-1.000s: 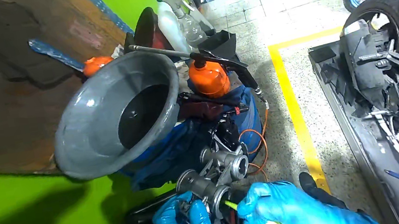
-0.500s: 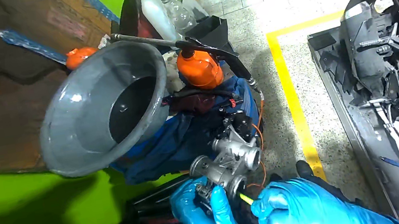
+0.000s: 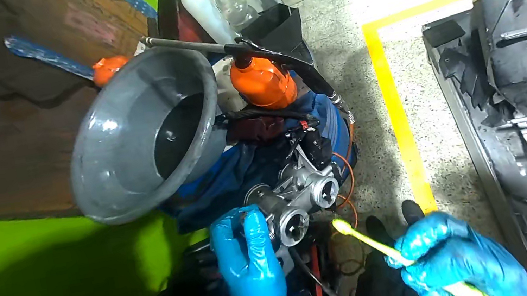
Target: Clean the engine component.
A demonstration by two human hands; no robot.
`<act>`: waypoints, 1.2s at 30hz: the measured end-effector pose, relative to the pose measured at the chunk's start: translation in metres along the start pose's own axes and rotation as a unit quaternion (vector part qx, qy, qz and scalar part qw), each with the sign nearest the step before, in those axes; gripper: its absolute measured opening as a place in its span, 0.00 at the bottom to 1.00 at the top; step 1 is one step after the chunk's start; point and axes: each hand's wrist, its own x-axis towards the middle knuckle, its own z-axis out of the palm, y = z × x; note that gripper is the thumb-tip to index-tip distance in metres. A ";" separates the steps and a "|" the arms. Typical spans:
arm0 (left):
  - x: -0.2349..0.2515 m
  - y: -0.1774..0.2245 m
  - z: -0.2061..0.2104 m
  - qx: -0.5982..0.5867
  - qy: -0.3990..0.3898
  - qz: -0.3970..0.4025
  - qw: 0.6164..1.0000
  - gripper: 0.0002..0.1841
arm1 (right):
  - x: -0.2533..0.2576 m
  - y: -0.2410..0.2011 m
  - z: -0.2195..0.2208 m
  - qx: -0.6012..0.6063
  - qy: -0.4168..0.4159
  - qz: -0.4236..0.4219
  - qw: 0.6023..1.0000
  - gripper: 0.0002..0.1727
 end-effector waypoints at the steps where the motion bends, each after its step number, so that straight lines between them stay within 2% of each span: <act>1: 0.000 0.000 0.000 0.000 0.001 0.003 1.000 0.13 | 0.003 0.004 0.002 0.009 0.016 -0.003 1.000 0.07; 7: -0.005 0.007 0.006 0.015 0.012 -0.015 1.000 0.14 | 0.033 0.031 0.054 -0.067 0.106 -0.070 0.990 0.07; 11: -0.011 0.012 0.015 0.033 0.017 -0.012 0.999 0.16 | 0.026 0.047 0.065 -0.147 0.071 -0.133 0.978 0.02; 16: -0.016 0.013 0.015 0.024 0.031 -0.032 0.999 0.14 | 0.026 0.034 0.072 0.005 0.160 -0.028 0.987 0.06; 20: -0.012 0.013 0.017 0.022 0.038 -0.064 0.997 0.15 | 0.021 0.036 0.068 -0.074 0.102 -0.101 0.987 0.03; 23: -0.010 0.015 0.015 0.016 0.040 -0.073 0.996 0.15 | 0.024 0.029 0.076 -0.035 0.116 -0.094 0.988 0.04; 27: -0.010 0.017 0.020 0.020 0.043 -0.075 0.996 0.15 | 0.022 0.038 0.064 -0.110 0.074 -0.135 0.982 0.02; 30: -0.009 0.018 0.017 0.020 0.044 -0.086 0.995 0.15 | 0.027 0.027 0.077 -0.039 0.108 -0.091 0.989 0.03; 32: -0.009 0.018 0.017 0.021 0.045 -0.090 0.995 0.15 | 0.030 0.031 0.064 -0.080 0.101 -0.081 0.988 0.04; 34: -0.010 0.018 0.020 0.037 0.041 -0.087 0.995 0.16 | 0.030 0.035 0.056 -0.149 0.059 -0.121 0.980 0.03; 36: -0.009 0.017 0.018 0.040 0.036 -0.096 0.994 0.17 | 0.032 0.028 0.066 -0.125 0.047 -0.123 0.983 0.04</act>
